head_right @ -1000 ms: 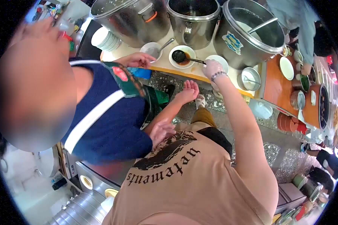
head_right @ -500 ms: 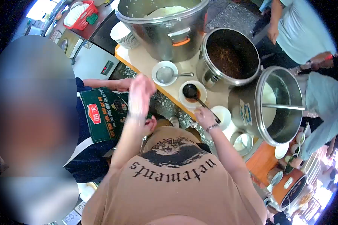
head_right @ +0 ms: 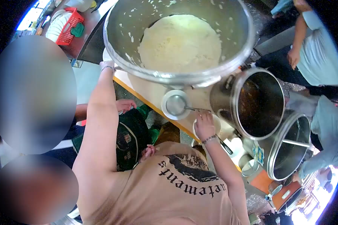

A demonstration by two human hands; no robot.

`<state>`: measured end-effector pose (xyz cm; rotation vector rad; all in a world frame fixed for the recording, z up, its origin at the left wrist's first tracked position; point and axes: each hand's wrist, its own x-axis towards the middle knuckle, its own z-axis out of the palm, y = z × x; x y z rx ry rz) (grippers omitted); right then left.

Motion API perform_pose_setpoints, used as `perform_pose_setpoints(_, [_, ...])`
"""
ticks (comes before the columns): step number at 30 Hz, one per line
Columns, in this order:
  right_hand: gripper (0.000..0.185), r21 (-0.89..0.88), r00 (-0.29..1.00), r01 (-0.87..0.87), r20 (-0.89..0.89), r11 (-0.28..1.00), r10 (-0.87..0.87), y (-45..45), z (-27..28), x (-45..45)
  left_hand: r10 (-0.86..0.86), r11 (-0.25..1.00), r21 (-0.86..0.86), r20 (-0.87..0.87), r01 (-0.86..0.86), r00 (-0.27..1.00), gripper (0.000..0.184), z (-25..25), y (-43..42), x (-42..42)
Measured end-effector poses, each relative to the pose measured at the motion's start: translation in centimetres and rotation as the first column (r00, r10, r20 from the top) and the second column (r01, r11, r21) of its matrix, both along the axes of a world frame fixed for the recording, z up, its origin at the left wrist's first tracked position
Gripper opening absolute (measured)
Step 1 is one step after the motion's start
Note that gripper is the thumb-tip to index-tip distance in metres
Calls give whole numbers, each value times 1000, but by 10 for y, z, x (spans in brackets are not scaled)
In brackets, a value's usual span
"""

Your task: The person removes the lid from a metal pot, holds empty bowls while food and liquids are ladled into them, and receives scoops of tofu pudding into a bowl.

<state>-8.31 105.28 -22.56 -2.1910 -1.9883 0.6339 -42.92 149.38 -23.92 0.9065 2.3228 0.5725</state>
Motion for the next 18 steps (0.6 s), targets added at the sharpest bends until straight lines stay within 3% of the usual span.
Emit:
perform_pose_setpoints(1, [48, -16, 980, -46, 193, 999, 48, 22, -15, -4, -58, 996, -75, -14, 57, 998, 65, -6, 7, -9])
perform_pose_setpoints(2, [48, -40, 981, -54, 182, 998, 60, 40, -26, -7, -497, 848, -344, -254, 403, 830, 57, -88, 56, -69])
perform_pose_setpoints(4, [43, -346, 904, -35, 388, 938, 177, 66, -50, -6, -493, 842, -377, -247, 386, 834, 52, -44, 45, -56])
perform_pose_setpoints(7, [41, -411, 949, 80, 311, 908, 58, 81, -88, 6, -398, 896, -299, -216, 328, 892, 41, -29, 49, -50])
perform_pose_setpoints(8, [36, -204, 938, 26, 345, 979, 47, 75, -92, 7, -431, 870, -350, -201, 346, 880, 38, -16, 51, -50])
perform_pose_setpoints(9, [36, -210, 939, 26, 342, 977, 48, 75, -97, 11, -461, 844, -396, -189, 363, 867, 35, -6, 51, -51])
perform_pose_setpoints(10, [34, -501, 964, 11, 236, 865, 124, 84, -83, 14, -407, 889, -308, -194, 338, 893, 30, -3, 50, -48])
perform_pose_setpoints(11, [33, -740, 980, -31, 110, 672, 166, 88, -72, 15, -407, 889, -312, -197, 336, 892, 30, 1, 46, -46])
perform_pose_setpoints(13, [34, -690, 999, -9, 29, 724, 41, 78, -65, 16, -108, 966, -233, 24, 110, 994, 27, 23, 36, -23])
perform_pose_setpoints(15, [31, -626, 997, 11, 65, 780, 38, 70, -38, 13, -169, 901, -414, -59, 130, 984, 28, 50, 18, -2])
perform_pose_setpoints(18, [25, -468, 982, 171, 148, 867, -114, 48, -31, 3, -276, 878, -420, -50, 230, 960, 30, 30, 16, -8])
